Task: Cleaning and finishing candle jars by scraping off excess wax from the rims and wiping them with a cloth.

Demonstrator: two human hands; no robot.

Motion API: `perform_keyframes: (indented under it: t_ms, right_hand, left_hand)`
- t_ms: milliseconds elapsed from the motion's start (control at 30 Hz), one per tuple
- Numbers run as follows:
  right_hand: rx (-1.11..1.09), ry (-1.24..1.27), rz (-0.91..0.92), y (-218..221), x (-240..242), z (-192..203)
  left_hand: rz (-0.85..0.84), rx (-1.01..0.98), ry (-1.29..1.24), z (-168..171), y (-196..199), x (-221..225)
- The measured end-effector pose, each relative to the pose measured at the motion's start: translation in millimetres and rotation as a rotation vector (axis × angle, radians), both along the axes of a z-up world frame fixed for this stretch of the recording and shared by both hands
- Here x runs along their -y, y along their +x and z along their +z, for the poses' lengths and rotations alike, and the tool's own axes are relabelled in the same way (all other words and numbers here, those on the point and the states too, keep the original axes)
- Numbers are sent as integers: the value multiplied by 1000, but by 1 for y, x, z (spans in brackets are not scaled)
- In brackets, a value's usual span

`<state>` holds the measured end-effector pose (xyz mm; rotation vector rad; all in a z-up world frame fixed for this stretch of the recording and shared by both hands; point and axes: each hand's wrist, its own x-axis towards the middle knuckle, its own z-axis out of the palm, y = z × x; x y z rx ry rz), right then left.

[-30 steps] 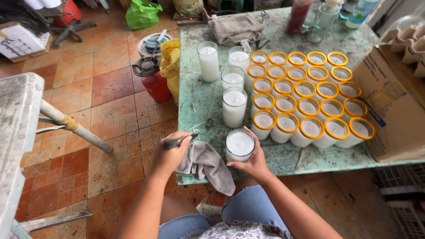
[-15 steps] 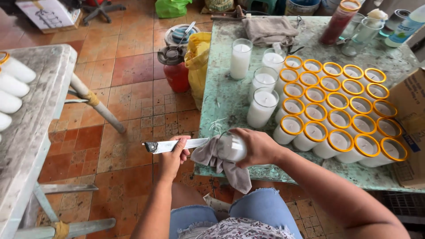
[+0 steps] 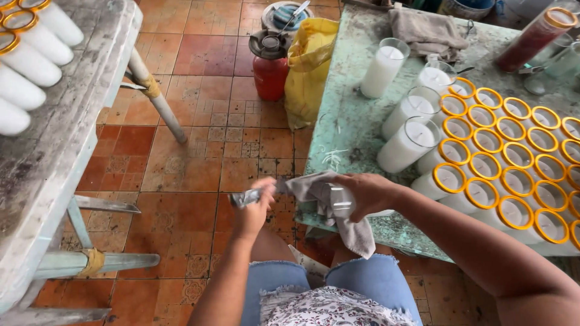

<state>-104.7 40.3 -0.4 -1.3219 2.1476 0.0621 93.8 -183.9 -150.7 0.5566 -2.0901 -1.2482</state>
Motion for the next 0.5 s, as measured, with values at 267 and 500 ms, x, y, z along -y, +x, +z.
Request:
perform_keyframes:
  t_ms: [267,500]
  right_hand:
    - [36,16,48,-6,6,1]
    - [35,22,51,-11,4,-9]
  left_hand:
    - [-272,-199,224,72,7,-26]
    - [-447,-266,47,82,-8,-30]
